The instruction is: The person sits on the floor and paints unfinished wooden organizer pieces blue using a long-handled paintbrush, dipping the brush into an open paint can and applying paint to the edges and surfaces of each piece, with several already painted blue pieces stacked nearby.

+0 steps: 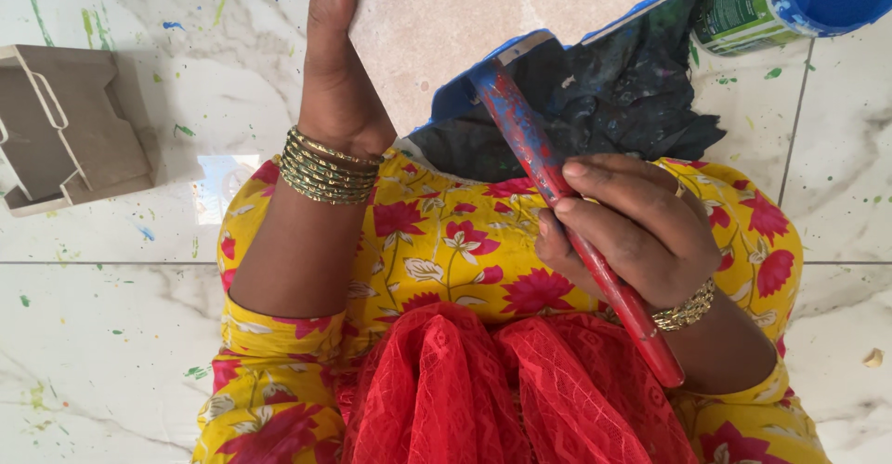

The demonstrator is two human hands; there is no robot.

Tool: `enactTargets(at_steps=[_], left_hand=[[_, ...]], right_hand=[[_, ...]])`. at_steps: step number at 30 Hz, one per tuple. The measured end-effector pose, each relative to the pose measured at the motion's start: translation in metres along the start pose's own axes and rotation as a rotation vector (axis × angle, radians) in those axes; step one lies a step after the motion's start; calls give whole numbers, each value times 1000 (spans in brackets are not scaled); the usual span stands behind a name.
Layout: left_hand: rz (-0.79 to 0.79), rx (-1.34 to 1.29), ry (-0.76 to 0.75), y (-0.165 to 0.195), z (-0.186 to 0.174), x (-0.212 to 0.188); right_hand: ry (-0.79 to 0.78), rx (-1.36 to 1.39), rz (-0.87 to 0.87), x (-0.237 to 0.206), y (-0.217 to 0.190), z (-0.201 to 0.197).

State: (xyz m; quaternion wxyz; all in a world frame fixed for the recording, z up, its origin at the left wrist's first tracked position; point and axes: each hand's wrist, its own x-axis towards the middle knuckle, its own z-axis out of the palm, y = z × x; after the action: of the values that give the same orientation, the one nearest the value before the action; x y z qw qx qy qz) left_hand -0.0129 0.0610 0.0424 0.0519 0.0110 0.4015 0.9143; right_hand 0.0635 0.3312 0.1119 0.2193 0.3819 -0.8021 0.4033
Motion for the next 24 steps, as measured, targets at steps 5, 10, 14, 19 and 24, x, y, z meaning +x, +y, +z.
enactTargets(at_steps=[5, 10, 14, 19, 24], left_hand=[[1, -5, 48, 2, -3, 1], [-35, -77, -27, 4, -2, 1], [24, 36, 44, 1, -1, -1], [30, 39, -41, 6, -3, 4], [-16, -39, -262, 13, -3, 8]], right_hand=[[-17, -33, 61, 2, -10, -11], [33, -12, 15, 0, -11, -16], [34, -16, 40, 3, -8, -5], [-17, -47, 71, 2, -13, -14], [14, -90, 45, -8, -19, -30]])
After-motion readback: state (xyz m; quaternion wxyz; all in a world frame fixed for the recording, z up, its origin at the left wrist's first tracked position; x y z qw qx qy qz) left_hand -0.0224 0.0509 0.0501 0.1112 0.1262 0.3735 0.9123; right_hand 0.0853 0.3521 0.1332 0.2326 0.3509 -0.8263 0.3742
